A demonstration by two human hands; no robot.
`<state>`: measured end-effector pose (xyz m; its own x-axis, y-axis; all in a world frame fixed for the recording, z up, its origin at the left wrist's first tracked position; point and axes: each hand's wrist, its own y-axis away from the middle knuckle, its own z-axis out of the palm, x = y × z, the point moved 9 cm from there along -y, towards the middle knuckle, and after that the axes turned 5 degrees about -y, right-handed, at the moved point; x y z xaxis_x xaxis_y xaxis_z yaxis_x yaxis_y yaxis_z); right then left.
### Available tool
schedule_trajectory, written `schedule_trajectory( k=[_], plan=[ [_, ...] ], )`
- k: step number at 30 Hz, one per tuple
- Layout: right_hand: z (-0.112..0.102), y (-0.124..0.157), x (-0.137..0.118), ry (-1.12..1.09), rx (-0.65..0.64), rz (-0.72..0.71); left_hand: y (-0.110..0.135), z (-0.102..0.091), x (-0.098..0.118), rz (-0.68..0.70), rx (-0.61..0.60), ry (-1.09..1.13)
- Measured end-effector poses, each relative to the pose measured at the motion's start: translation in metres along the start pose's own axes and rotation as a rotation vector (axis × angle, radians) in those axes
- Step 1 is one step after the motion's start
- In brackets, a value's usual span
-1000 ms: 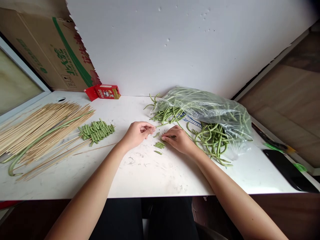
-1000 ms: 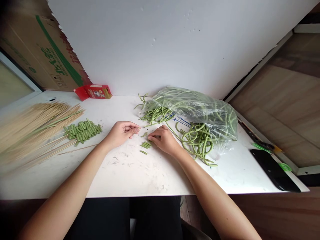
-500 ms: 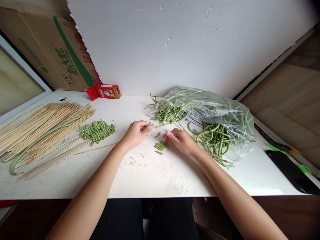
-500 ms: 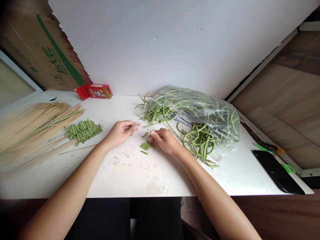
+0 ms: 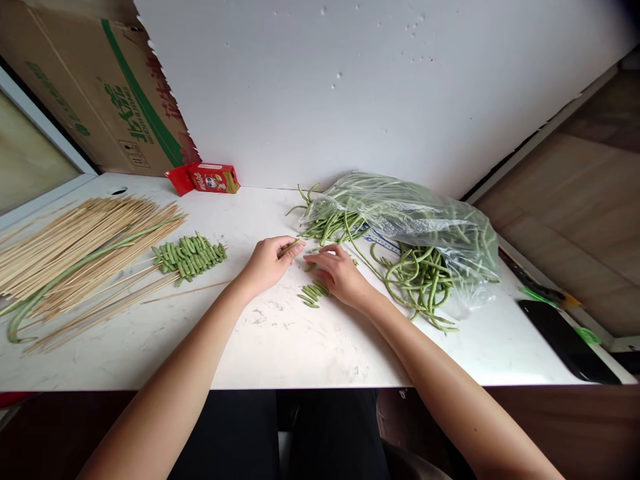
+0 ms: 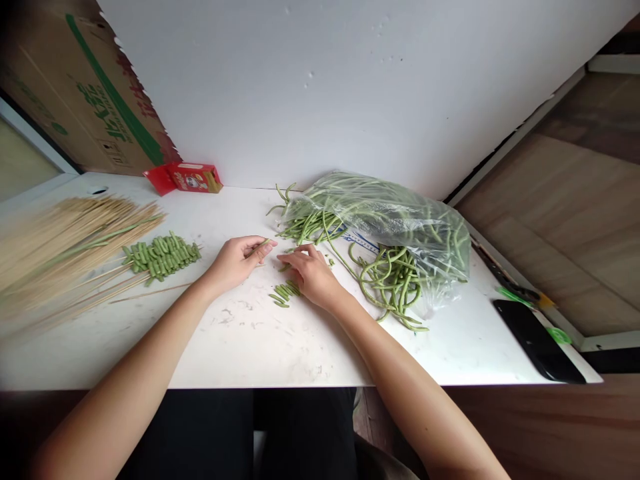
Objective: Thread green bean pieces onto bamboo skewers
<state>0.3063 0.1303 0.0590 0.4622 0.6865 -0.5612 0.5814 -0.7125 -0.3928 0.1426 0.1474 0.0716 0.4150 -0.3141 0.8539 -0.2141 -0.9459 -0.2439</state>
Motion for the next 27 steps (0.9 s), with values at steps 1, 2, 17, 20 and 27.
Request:
schedule_trajectory(
  k=[1, 2, 17, 20, 27],
  plan=[
    [0.002, -0.001, -0.001, 0.028, -0.003, -0.004, 0.000, 0.000, 0.001, 0.006, 0.001, -0.008],
    [0.003, -0.002, -0.002, 0.049, 0.000, -0.006, 0.001, 0.000, 0.002, 0.011, 0.002, -0.014],
    [-0.026, 0.012, 0.014, -0.221, -0.008, 0.218, -0.003, 0.008, -0.022, -0.029, -0.042, -0.052],
    [-0.035, 0.012, 0.017, -0.235, 0.104, 0.242, -0.001, 0.012, -0.016, -0.026, -0.076, 0.024],
    [-0.038, 0.013, 0.009, -0.377, 0.148, 0.155, 0.009, 0.027, -0.009, -0.118, -0.220, 0.274]
  ],
)
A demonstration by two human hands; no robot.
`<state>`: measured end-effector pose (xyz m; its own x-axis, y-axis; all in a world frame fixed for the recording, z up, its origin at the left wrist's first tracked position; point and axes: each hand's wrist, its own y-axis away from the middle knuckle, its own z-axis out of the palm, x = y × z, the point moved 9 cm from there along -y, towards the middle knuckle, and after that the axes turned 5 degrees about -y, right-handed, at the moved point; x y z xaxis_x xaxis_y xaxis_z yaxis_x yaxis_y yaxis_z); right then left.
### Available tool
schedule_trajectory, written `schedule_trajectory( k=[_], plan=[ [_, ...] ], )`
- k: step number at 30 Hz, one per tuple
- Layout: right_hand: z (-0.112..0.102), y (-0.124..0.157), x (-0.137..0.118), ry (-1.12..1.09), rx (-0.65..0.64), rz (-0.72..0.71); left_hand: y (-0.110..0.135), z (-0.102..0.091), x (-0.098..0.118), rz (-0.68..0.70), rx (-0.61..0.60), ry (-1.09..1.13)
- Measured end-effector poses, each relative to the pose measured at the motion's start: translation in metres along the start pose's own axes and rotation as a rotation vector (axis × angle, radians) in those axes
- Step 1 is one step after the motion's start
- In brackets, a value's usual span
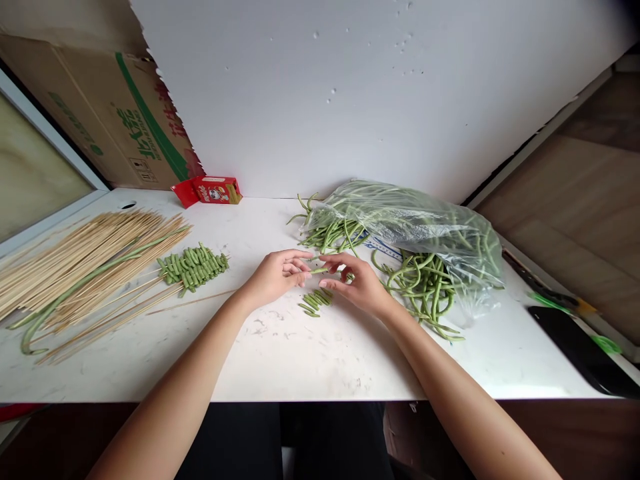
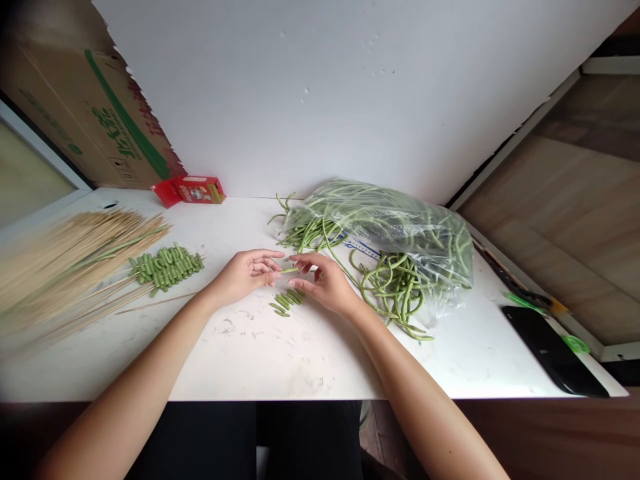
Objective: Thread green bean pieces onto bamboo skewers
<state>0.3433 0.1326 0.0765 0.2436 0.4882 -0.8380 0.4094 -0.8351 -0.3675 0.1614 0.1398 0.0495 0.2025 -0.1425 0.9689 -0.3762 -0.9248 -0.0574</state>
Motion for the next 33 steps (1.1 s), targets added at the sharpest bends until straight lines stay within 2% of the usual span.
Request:
schedule_trajectory(
  k=[6, 11, 16, 19, 25, 33],
  plan=[
    [0.009, 0.001, -0.009, -0.004, -0.019, -0.037, 0.002, 0.010, 0.000, -0.032, -0.046, 0.084],
    [-0.002, 0.001, -0.015, 0.013, 0.090, -0.058, 0.003, 0.005, 0.007, -0.022, 0.016, -0.056],
    [-0.001, 0.002, -0.021, 0.000, 0.077, -0.093, 0.005, 0.005, 0.021, 0.069, 0.049, -0.148],
    [0.000, 0.003, -0.025, 0.001, 0.077, -0.116, 0.006, 0.009, 0.026, 0.121, 0.030, -0.184],
    [0.004, 0.003, -0.030, 0.018, 0.061, -0.177, 0.007, 0.014, 0.025, 0.140, 0.007, -0.226],
    [0.009, 0.002, -0.033, -0.001, -0.005, -0.186, 0.010, 0.022, 0.024, 0.072, -0.100, -0.186]
  ],
)
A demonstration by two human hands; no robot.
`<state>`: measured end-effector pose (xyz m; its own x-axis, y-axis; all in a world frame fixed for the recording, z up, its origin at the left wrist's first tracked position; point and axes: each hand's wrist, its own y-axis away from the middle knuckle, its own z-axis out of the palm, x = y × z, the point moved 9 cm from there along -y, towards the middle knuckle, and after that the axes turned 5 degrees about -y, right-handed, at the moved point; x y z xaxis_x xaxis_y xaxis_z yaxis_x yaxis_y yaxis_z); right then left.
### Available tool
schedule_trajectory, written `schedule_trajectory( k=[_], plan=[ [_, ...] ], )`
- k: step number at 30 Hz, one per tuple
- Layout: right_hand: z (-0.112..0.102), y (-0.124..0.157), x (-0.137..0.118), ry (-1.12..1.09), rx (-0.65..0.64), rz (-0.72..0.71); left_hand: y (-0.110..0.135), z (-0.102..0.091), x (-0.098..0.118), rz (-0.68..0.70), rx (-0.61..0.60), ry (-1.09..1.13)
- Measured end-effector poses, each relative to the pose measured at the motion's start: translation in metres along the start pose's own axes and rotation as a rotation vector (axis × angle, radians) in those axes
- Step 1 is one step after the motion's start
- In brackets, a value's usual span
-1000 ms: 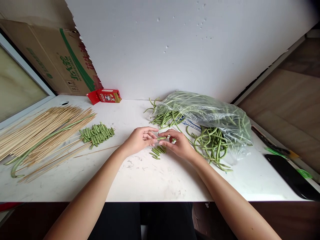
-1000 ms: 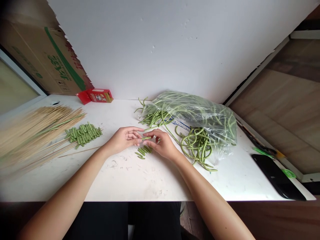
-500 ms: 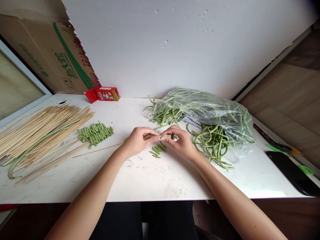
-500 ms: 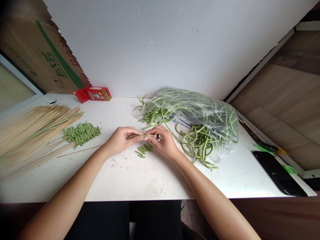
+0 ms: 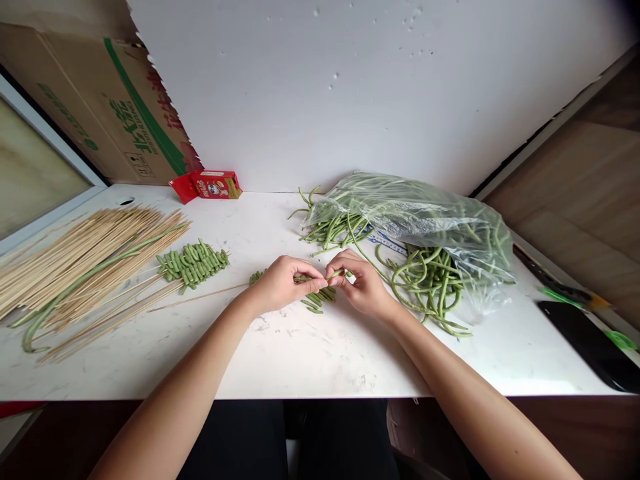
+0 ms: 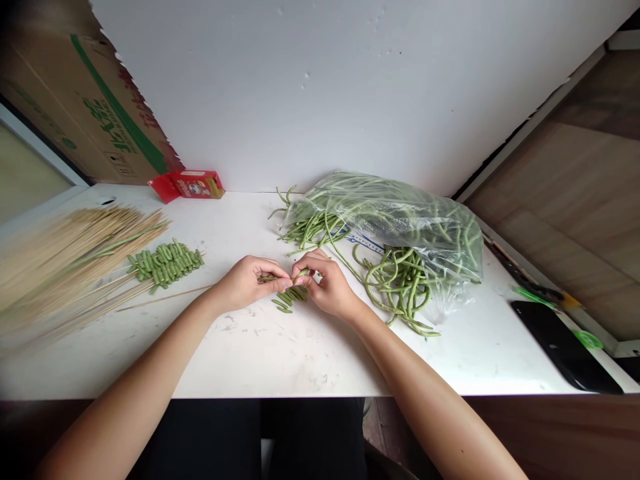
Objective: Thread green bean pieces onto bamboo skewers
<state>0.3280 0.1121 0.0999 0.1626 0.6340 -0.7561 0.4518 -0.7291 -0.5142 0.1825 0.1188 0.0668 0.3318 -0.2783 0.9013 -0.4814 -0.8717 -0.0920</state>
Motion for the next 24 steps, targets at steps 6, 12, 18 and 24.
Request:
schedule_trajectory(
  k=[6, 12, 18, 24],
  plan=[
    [0.004, 0.001, 0.005, -0.069, -0.089, 0.047, 0.001, 0.006, -0.005, -0.011, -0.094, 0.079],
    [-0.014, 0.003, 0.025, 0.006, 0.023, 0.105, -0.006, -0.021, -0.015, -0.014, 0.061, 0.137],
    [-0.017, 0.004, 0.040, 0.376, -0.030, 0.136, -0.009, -0.030, -0.022, -0.046, 0.119, 0.123],
    [-0.006, 0.006, 0.041, 0.442, -0.158, 0.146, -0.009, -0.015, -0.024, -0.028, 0.022, 0.285]
  ],
)
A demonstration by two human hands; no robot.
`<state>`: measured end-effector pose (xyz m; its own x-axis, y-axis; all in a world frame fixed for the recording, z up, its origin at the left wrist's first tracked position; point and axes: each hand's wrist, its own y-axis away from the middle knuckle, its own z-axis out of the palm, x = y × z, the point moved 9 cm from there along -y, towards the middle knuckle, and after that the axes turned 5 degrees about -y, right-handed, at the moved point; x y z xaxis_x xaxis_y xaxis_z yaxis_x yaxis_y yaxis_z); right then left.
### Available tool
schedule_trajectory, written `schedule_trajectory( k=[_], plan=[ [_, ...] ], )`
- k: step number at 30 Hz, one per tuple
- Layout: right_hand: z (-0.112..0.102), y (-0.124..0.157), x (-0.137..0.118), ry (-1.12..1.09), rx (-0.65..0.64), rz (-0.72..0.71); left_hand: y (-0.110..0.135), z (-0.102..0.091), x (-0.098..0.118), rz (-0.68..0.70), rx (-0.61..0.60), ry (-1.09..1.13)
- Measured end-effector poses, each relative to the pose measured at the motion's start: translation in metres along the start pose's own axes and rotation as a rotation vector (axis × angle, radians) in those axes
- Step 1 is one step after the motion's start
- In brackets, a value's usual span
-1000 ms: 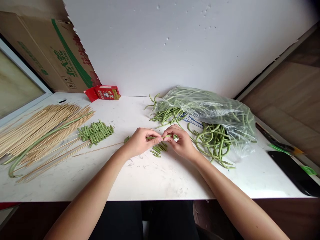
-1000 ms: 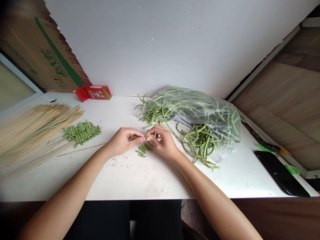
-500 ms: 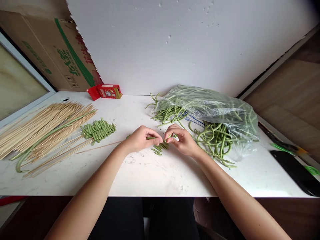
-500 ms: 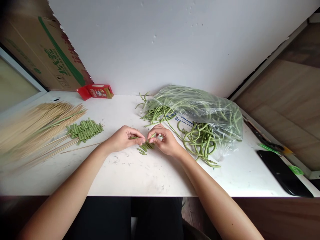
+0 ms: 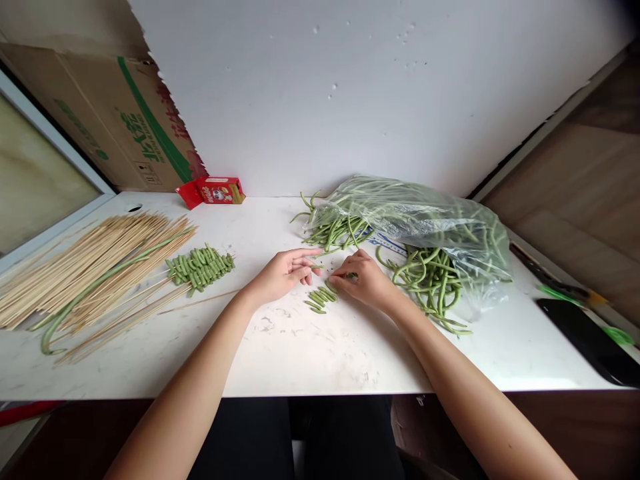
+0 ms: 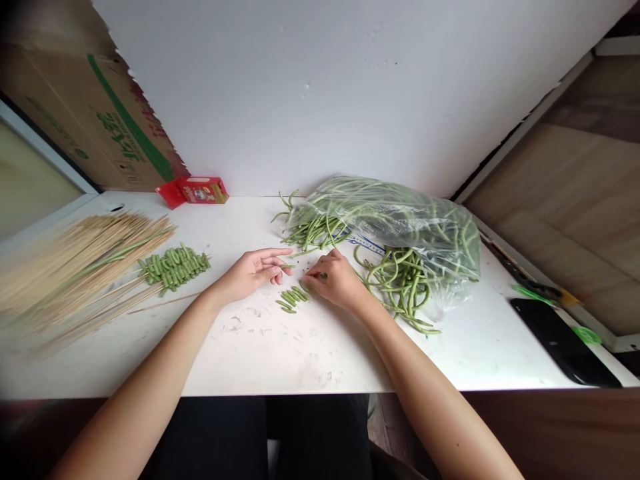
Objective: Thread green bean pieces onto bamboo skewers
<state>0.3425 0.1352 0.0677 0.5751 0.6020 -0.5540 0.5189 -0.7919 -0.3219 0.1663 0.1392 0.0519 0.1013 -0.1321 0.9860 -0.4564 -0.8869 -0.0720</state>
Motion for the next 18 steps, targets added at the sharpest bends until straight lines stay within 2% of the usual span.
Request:
schedule_trajectory(
  k=[4, 7, 11, 18],
  plan=[
    [-0.008, 0.000, -0.005, -0.050, 0.051, 0.007, 0.000, 0.008, -0.004, -0.055, -0.035, 0.104],
    [-0.013, 0.001, -0.011, -0.194, 0.113, -0.011, 0.001, 0.011, -0.008, -0.097, -0.032, 0.135],
    [-0.007, 0.002, -0.021, -0.374, 0.124, -0.044, 0.001, 0.014, -0.011, -0.094, -0.047, 0.104],
    [-0.017, 0.003, -0.019, -0.390, 0.247, -0.055, -0.001, 0.009, -0.015, -0.104, 0.028, 0.002]
  ],
)
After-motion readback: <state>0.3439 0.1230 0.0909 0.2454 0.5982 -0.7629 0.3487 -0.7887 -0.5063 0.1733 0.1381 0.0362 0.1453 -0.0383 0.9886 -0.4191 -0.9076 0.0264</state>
